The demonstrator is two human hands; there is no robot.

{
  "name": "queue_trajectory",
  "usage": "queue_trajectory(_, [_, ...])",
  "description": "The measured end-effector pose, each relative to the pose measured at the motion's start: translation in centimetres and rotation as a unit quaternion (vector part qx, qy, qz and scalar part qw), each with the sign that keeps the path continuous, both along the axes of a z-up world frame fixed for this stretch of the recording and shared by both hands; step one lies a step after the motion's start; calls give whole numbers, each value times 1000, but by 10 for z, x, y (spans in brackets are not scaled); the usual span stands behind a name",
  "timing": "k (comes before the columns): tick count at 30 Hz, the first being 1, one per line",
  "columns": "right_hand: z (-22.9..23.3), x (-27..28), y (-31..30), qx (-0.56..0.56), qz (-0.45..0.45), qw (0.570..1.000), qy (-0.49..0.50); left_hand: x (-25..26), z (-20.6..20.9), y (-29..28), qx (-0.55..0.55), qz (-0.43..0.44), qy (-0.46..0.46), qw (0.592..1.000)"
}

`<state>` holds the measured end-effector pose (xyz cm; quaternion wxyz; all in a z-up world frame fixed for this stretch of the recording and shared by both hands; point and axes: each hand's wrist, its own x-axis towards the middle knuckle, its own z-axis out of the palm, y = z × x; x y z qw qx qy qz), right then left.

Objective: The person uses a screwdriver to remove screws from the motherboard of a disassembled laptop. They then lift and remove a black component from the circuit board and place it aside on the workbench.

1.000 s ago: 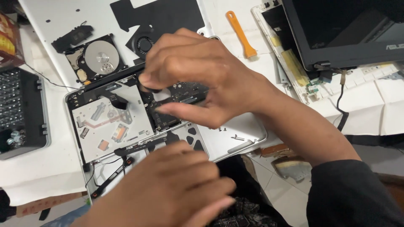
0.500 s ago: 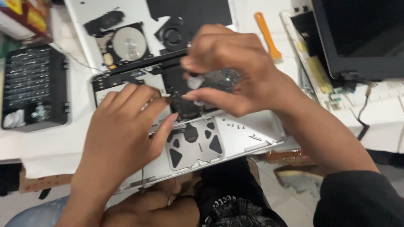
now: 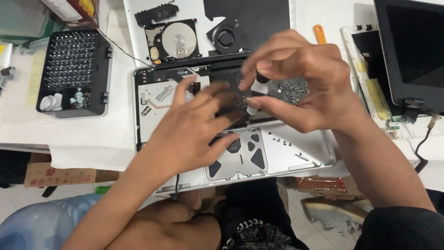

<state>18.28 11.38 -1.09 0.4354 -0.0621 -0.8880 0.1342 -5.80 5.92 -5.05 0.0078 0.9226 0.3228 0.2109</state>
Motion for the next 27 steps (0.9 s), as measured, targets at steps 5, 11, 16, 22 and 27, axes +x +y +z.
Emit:
queue_trajectory(5, [-6,1,0,-27,-10,1000,8,6,-15,3,-15,-17,39,999])
queue_trajectory(11, [-16,3,0,-64,-12,997,30,7,-14,4,-21,-7,38,999])
queue_trajectory(16, [-18,3,0,-38,-12,998,48,7,-13,4,-31,-18,44,998])
queue_trajectory(22, [-27,11,2,-14,-60,998,32,8,-11,2,-32,-13,51,998])
queue_trajectory(27, [-9,0,-8,-70,1,998,7,6,-15,2,-35,-5,41,999])
